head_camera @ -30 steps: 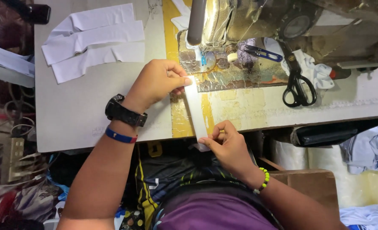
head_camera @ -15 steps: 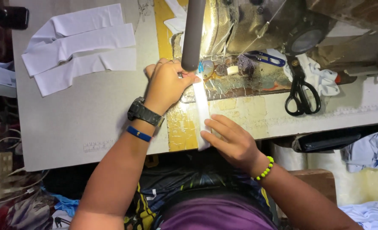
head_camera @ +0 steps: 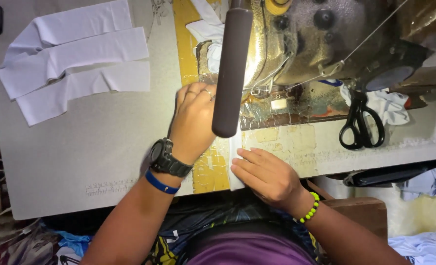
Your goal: A person is seen folding and aligning white fabric strips at a sewing workstation, preparing them for the sewing process.
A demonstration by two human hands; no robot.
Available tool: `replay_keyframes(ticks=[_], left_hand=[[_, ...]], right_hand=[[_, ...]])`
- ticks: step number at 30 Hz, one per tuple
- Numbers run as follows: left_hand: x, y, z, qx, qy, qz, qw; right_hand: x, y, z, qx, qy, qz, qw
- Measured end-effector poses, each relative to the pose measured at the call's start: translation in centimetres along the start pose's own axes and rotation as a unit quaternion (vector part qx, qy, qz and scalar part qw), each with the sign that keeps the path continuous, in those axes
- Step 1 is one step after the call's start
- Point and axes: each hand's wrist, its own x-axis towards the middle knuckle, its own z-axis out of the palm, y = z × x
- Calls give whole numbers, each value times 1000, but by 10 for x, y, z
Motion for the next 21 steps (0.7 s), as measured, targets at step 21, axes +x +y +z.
replay_keyframes(ticks=[21], left_hand=[[4,1,6,62,10,-4,998]], right_hand=[[-118,140,-166,-368,22,251,895]])
